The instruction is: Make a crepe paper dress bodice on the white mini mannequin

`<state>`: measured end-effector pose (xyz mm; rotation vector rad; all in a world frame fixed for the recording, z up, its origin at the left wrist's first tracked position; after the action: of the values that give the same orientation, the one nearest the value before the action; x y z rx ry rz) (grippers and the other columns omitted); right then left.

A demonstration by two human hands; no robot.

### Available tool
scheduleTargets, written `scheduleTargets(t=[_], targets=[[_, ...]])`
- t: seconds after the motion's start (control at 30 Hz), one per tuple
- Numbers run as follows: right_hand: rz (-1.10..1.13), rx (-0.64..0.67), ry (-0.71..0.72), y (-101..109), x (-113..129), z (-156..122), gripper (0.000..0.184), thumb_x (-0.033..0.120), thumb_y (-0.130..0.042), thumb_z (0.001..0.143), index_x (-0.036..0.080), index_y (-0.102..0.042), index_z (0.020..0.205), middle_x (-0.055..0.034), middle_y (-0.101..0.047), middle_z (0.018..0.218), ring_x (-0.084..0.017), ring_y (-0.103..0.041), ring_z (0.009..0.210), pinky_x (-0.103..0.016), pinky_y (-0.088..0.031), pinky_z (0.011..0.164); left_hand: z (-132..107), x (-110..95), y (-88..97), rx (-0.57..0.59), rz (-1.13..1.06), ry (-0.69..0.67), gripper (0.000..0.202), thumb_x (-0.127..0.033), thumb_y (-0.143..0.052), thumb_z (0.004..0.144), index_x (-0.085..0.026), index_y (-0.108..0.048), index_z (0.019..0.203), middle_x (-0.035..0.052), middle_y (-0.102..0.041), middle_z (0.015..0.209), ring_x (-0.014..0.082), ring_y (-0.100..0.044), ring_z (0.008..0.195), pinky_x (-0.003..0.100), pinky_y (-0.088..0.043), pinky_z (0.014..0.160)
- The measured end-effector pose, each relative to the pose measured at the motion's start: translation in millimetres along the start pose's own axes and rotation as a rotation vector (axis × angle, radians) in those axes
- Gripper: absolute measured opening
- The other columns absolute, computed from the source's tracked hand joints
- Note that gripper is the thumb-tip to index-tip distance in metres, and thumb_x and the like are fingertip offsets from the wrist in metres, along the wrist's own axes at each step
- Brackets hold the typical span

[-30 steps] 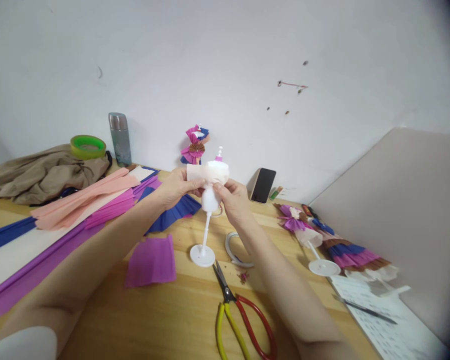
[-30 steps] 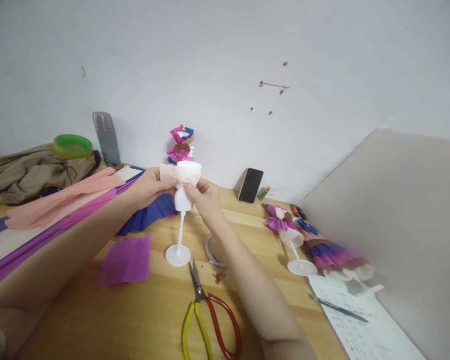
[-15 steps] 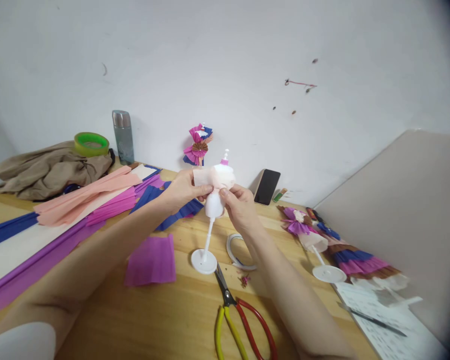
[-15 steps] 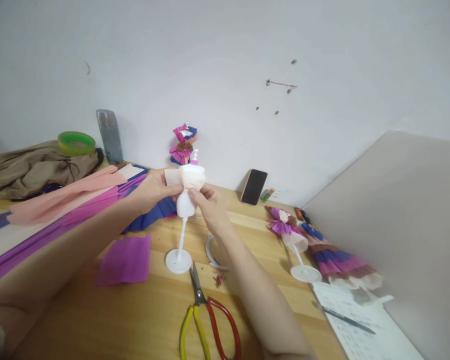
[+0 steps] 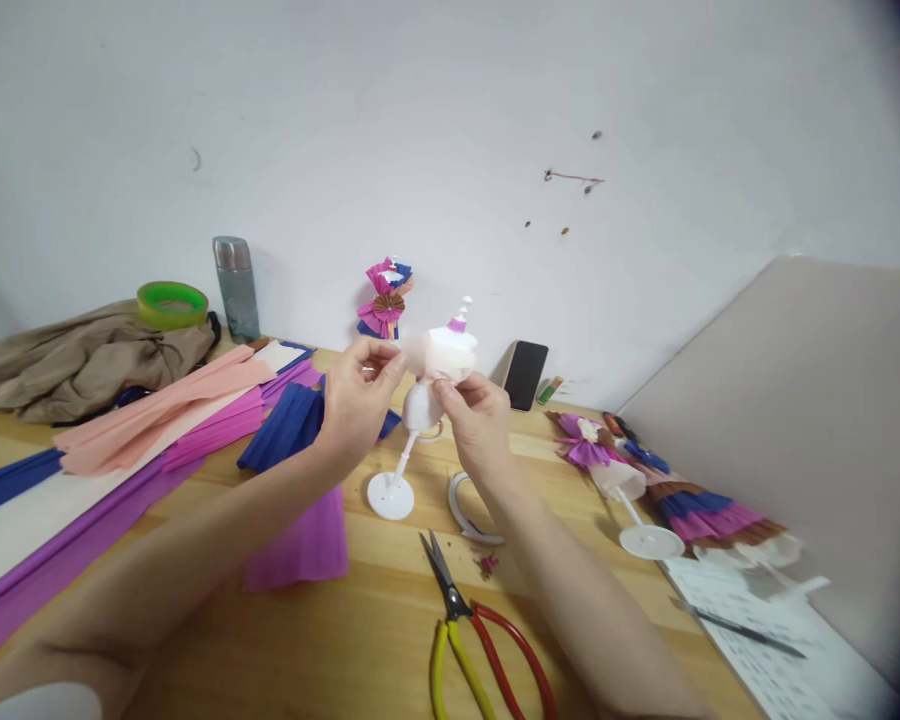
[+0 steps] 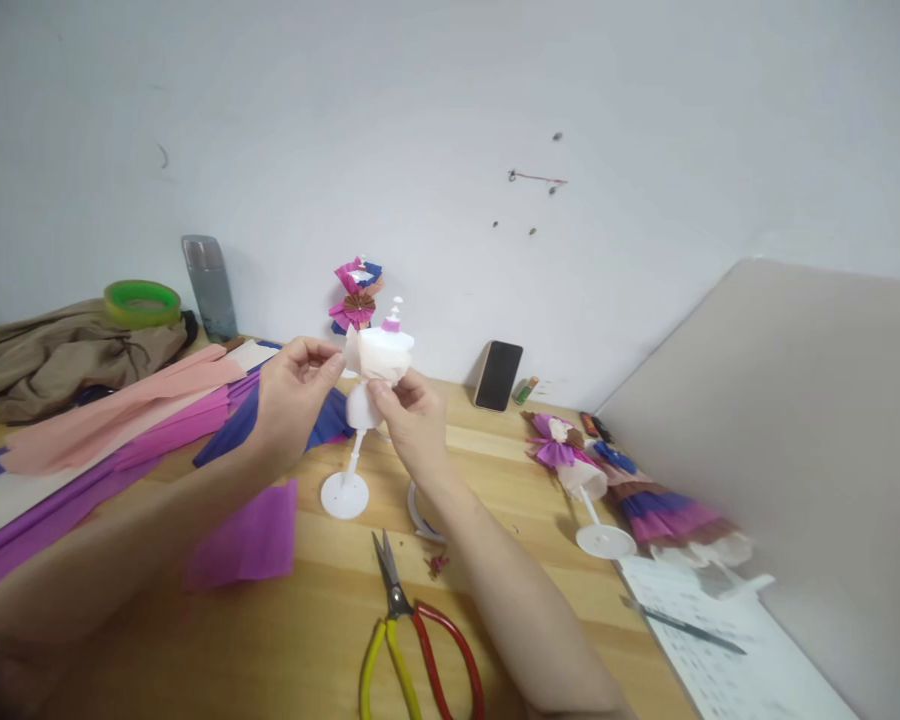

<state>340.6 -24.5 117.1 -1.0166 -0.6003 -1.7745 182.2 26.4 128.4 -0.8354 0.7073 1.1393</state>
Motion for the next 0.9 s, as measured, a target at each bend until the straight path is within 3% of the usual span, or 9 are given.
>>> scheduleTargets(t=[0.13,0.33,0.53,0.73,0.9], targets=[[0.009,-0.011,0.032,0.8,4.4,0.1,0.023,0.041,-0.074,0.071,0.021,-0.074,0.083,-0.007,-0.079,0.092,-0.023,-0.071,0.084,-0.036,-0.056,0.076,-14.6,-3.5,-17.2,0.15,0.015,-0.024,0.019,-0.031,-0.063,0.086,-0.018,-0.074,0.077,0.0032,-0.067,0.08,0.0177,-0.06,0.082,0.029,-0.046,0.078],[-0.061,0.023,0.103,-0.5,2.8,-1.3,0.022,0.039,-0.071,0.079,0.022,-0.075,0.092,-0.0043,-0.076,0.09,-0.02,-0.067,0.079,-0.032,-0.053,0.075,-16.2,0.9,-23.3,0.206,-0.02,0.009,0.014,-0.03,-0.069,0.081,-0.02,-0.079,0.082,0.004,-0.067,0.086,0.0191,-0.062,0.085,0.03,-0.049,0.079],[-0.127,0.062,0.152,-2.9,9.5,-3.6,0.02,0.04,-0.071,0.081,0.023,-0.074,0.09,-0.0035,-0.073,0.088,-0.021,-0.065,0.084,-0.032,-0.052,0.079,-16.3,-0.3,-24.4,0.21,-0.138,0.122,0.013,-0.03,-0.073,0.075,-0.018,-0.079,0.075,0.0044,-0.065,0.089,0.0175,-0.061,0.083,0.028,-0.051,0.075],[-0.19,-0.021,0.165,0.0,17.9,-7.1,0.013,0.034,-0.071,0.078,0.022,-0.072,0.08,-0.0012,-0.069,0.077,-0.017,-0.06,0.074,-0.029,-0.049,0.069,-22.7,3.8,-29.0,0.205,-0.168,0.175,0.021,-0.028,-0.078,0.07,-0.017,-0.079,0.088,0.0058,-0.067,0.102,0.0193,-0.065,0.091,0.03,-0.053,0.082],[-0.262,0.011,0.118,-2.6,17.4,-7.5,0.015,0.033,-0.068,0.079,0.02,-0.073,0.083,-0.003,-0.072,0.081,-0.018,-0.063,0.072,-0.028,-0.049,0.064,-24.9,19.9,-31.0,0.181,-0.236,0.293,0.028,-0.028,-0.083,0.065,-0.014,-0.076,0.089,0.0064,-0.075,0.091,0.0215,-0.068,0.087,0.033,-0.053,0.082]])
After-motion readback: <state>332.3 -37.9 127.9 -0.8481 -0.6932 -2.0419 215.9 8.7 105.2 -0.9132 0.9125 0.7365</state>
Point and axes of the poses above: each hand's wrist, its own z-axis towards the middle knuckle, its own y-axis out of the back of the hand, x = y × z, the point moved 9 cm from there along z, towards the middle knuckle
